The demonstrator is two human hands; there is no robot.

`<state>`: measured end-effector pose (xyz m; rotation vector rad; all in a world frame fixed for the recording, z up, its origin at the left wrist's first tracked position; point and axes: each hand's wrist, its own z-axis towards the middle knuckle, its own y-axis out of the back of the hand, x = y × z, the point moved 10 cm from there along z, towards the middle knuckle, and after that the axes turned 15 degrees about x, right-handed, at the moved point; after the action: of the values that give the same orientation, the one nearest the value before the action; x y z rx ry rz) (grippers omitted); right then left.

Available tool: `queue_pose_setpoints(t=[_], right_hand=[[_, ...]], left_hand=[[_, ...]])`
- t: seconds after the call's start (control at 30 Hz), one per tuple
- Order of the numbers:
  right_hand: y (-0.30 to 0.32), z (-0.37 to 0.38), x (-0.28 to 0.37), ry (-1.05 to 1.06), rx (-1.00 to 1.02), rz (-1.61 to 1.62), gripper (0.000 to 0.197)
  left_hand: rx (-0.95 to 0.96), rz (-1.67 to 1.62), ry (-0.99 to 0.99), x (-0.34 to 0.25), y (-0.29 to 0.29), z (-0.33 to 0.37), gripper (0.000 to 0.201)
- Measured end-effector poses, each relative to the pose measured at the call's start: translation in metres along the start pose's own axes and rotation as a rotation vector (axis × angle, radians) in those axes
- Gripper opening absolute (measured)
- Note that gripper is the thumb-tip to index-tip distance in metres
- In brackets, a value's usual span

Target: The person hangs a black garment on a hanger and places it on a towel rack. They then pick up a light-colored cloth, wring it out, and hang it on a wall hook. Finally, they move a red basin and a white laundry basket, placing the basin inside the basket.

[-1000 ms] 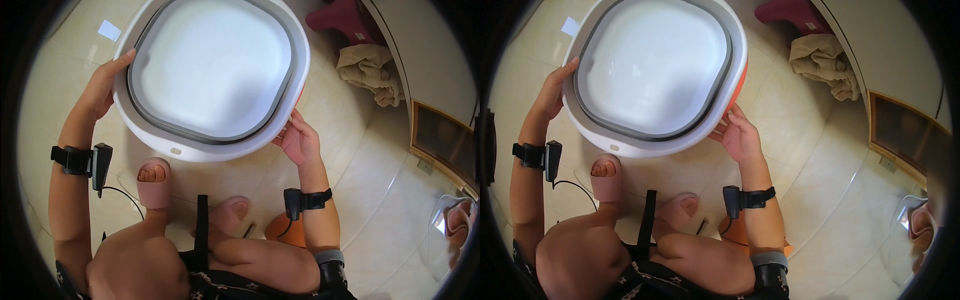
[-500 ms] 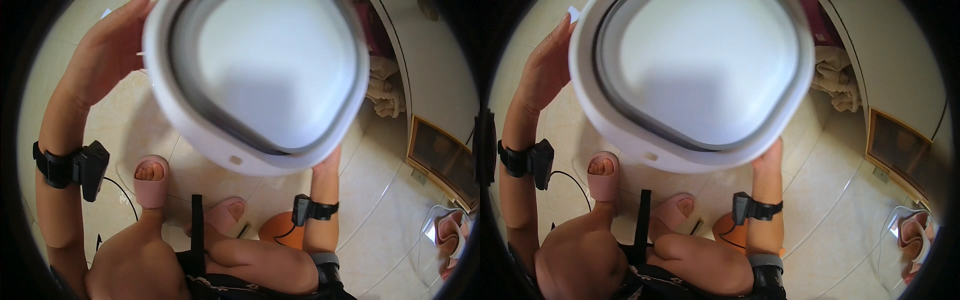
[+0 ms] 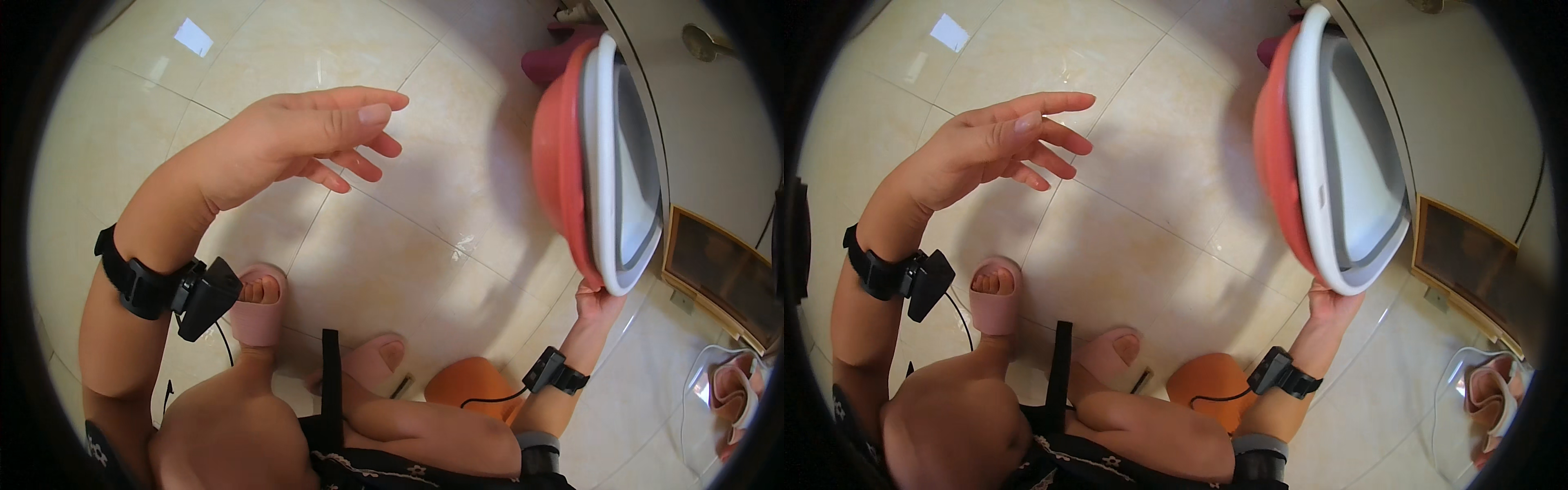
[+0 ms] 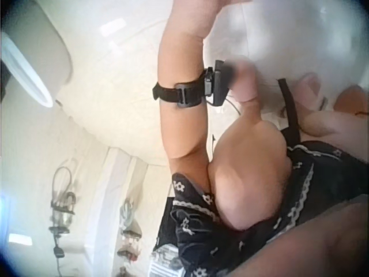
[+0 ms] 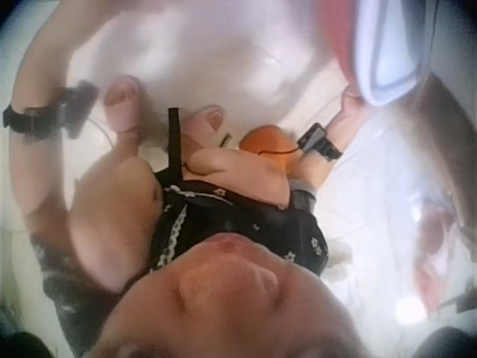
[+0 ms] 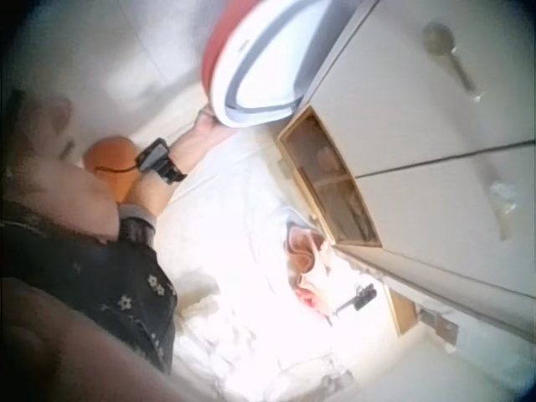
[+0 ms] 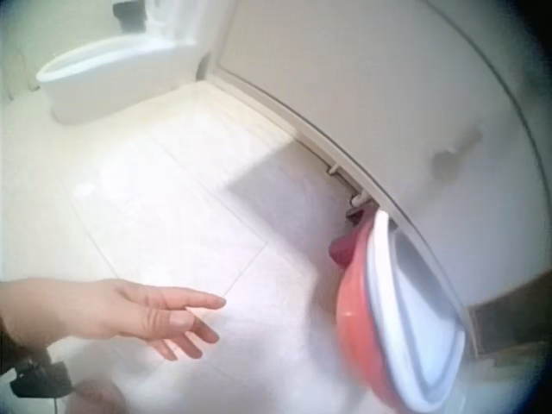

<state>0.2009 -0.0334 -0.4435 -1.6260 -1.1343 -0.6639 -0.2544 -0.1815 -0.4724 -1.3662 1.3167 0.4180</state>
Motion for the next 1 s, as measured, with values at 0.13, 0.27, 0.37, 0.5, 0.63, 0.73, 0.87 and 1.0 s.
queue_pose_setpoints(t=[0.13, 0.27, 0.37, 0.5, 0.63, 0.73, 0.87, 1.0], right_hand=[[-0.013, 0.016, -0.003, -0.007, 0.150, 0.006, 0.028], [-0.010, 0.023, -0.002, 0.031, 0.059, -0.016, 0.027], [-0.013, 0.021, -0.009, -0.011, 0.117, 0.011, 0.030], [-0.036, -0.003, -0.031, -0.020, -0.099, -0.167, 0.044], [-0.058, -0.005, -0.057, -0.121, -0.056, -0.220, 0.044], [-0.086, 0.007, -0.075, -0.177, 0.026, -0.186, 0.039], [-0.110, 0.045, -0.098, -0.237, 0.109, -0.183, 0.032], [-0.140, 0.079, -0.130, -0.226, 0.118, -0.052, 0.025]], left_hand=[[-0.004, -0.001, -0.013, 0.009, 0.007, -0.010, 0.056], [0.003, 0.026, -0.004, 0.006, 0.005, -0.016, 0.054], [-0.012, 0.046, 0.034, 0.001, 0.006, -0.017, 0.052], [-0.093, 0.090, 0.161, 0.007, 0.019, -0.012, 0.049], [-0.161, 0.329, 0.399, 0.044, 0.042, -0.011, 0.044], [-0.142, 0.444, 0.458, 0.049, 0.040, -0.014, 0.042], [-0.141, 0.318, 0.435, 0.044, 0.033, -0.014, 0.042], [-0.230, 0.255, 0.505, 0.053, 0.046, -0.034, 0.043]])
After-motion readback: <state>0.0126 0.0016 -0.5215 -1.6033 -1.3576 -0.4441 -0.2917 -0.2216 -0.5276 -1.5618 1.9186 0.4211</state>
